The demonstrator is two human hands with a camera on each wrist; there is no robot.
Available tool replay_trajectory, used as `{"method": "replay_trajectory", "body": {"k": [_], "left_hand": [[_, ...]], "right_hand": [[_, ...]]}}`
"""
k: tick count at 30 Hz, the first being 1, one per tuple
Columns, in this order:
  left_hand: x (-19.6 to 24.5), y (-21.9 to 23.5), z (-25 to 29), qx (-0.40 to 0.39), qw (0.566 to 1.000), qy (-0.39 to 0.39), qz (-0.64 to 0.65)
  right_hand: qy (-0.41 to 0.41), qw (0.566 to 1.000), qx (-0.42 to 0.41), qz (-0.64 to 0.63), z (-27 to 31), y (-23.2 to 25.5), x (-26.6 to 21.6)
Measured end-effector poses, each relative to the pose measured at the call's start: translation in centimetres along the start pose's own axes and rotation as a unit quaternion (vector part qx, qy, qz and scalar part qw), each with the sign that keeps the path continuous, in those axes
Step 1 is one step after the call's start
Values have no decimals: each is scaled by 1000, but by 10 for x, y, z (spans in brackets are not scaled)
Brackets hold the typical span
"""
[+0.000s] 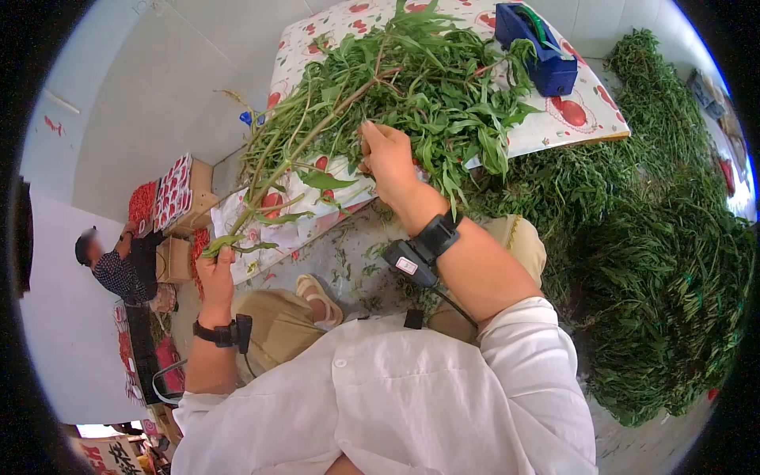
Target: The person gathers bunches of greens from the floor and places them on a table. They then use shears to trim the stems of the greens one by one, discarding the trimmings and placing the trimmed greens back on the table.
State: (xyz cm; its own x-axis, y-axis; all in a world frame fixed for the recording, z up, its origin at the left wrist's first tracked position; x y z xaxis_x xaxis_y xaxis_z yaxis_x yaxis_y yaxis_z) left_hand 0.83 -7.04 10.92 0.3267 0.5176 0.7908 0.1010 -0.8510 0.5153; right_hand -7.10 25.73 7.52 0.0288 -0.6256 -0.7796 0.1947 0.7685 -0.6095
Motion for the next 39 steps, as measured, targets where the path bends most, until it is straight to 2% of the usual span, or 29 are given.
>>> {"method": "replay_trajectory", "body": {"k": [9,13,25,31,39], "left_hand": [[5,7,-2,-2,1000,20,19],[0,15,-4,-28,1000,3,-1],[10,20,-13,-81,992,-69,-73],[6,22,-15,-96,988,-95,-77],[11,22,-15,-81,987,-98,-101]], "right_hand": [[-13,999,-40,16,-5,4,-8],[-17,997,-58,48,-3,5,-12],[-84,993,-74,31,-6,8,-20],[-94,990,-71,73,-6,7,-18],[-52,994,-52,85,-13,11,-4]]}}
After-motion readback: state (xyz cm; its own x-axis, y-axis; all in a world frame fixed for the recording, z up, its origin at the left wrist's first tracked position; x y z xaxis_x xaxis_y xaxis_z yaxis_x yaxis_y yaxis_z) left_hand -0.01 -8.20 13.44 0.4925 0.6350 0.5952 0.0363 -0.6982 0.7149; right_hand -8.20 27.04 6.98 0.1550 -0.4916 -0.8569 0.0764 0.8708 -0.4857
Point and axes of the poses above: each hand's wrist, its own z-axis away from the middle knuckle, its own y-axis out of the back of the hand, x = y × z, the point moved 1 cm from there along -z, towards the middle knuckle, and after that the axes turned 1 degree about y, right-handed, at the moved point
